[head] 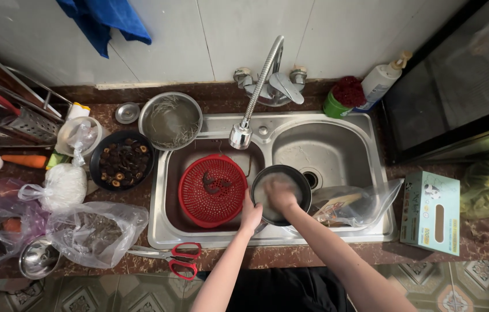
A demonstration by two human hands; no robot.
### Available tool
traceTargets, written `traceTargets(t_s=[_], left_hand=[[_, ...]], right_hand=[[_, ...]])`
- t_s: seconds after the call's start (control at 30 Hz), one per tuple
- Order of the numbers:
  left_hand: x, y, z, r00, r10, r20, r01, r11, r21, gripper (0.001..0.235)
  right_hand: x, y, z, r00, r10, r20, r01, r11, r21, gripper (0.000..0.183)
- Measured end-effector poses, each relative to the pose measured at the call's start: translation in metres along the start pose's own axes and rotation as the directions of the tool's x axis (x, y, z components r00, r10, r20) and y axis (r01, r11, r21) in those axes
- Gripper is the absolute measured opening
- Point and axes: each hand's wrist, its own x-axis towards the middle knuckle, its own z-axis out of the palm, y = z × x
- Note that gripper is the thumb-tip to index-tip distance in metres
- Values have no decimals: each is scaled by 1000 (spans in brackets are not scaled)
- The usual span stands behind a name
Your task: Washing a pot, scooping rice from a container into the pot, and then rinsing the rice with water at the kitchen sink.
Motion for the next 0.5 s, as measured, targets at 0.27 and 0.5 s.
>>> traceTargets(t_s=[0.27, 0.5], left_hand=[[5, 4, -9, 1000, 10, 11, -10, 1000, -12, 68], [8, 9, -20, 992, 69, 109, -68, 998, -9, 74]], right_hand=[[-1, -8, -30, 938, -315, 143, 310, 949, 63, 53], [-44, 8, -81, 944, -298, 143, 261, 937, 232, 74]])
